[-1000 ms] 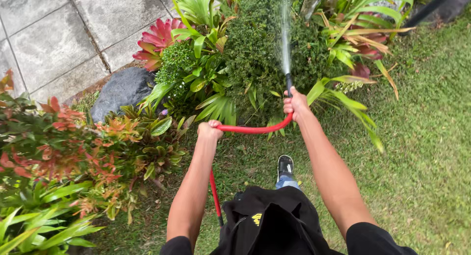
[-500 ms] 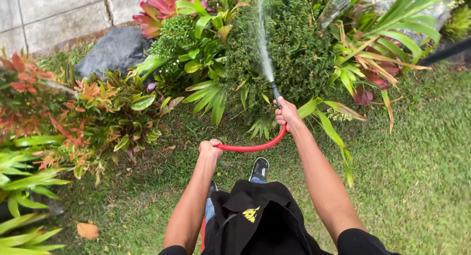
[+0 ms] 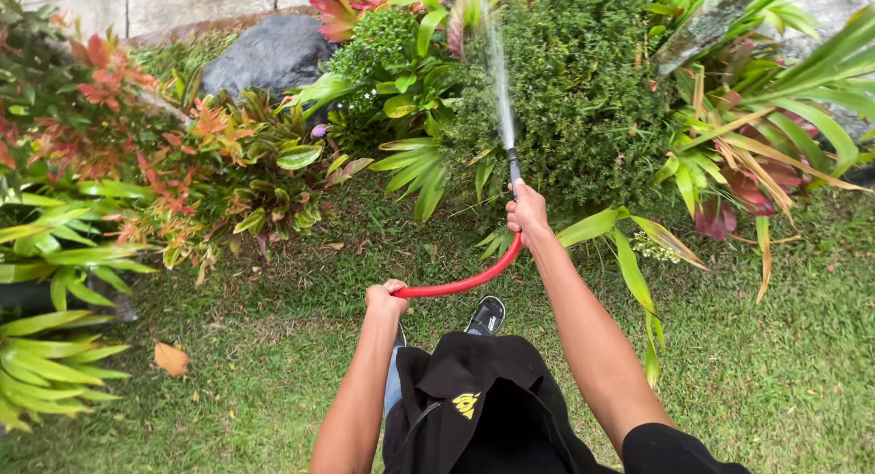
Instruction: The person waters several plants in a garden using a hose with a spray nozzle, moving along the flowerbed to cover different sections.
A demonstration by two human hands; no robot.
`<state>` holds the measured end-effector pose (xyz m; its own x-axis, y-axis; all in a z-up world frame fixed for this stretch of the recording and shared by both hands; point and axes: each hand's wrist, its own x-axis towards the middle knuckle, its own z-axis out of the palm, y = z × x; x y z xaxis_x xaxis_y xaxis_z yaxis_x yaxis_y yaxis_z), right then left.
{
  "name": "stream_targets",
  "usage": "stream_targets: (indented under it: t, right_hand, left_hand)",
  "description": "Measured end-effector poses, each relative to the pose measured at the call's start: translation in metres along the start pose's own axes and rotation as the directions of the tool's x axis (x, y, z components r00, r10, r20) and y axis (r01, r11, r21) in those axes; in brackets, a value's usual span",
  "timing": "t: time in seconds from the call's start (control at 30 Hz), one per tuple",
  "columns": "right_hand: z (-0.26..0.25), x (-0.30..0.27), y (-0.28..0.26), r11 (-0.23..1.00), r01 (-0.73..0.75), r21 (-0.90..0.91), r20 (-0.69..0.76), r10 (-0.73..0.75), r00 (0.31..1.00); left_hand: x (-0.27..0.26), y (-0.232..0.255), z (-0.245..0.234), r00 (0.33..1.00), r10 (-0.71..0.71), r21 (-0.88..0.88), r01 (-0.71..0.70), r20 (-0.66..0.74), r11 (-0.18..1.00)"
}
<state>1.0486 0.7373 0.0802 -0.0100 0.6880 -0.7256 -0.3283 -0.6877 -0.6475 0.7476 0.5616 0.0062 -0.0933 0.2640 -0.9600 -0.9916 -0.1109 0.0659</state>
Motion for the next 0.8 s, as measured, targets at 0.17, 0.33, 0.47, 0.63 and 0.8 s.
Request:
stream_targets:
  t: [0.17, 0.33, 0.47, 0.63, 0.8]
  right_hand:
    - [0.005, 0.006, 0.014, 0.996, -0.056, -0.069, 0.056, 0.059, 0.997]
    - [0.005, -0.008, 0.023, 1.0, -0.026, -0.001, 0.011, 0.026, 1.0]
    - [0.006, -0.027, 0.041, 0.99, -0.088, -0.114, 0.079, 0.097, 0.992]
    - [0.002, -0.046, 0.083, 0.987, -0.134, -0.093, 0.07, 0.141, 0.987]
    - [-0.013, -0.071, 0.125, 0.992, -0.079, 0.103, -0.071, 0.087, 0.994]
  left_hand:
    - [-0.004, 0.006, -0.016, 0.998, 0.048, 0.039, -0.05, 0.046, 0.998]
    - [-0.01, 0.012, -0.029, 1.0, 0.029, -0.012, -0.029, -0.002, 1.0]
    - [-0.013, 0.02, -0.039, 0.998, 0.035, 0.042, -0.038, 0.054, 0.998]
    - [-0.026, 0.039, -0.065, 0.999, 0.008, 0.121, -0.012, 0.033, 0.993]
    - [-0.032, 0.057, -0.083, 0.997, -0.061, 0.12, 0.055, 0.043, 0.991]
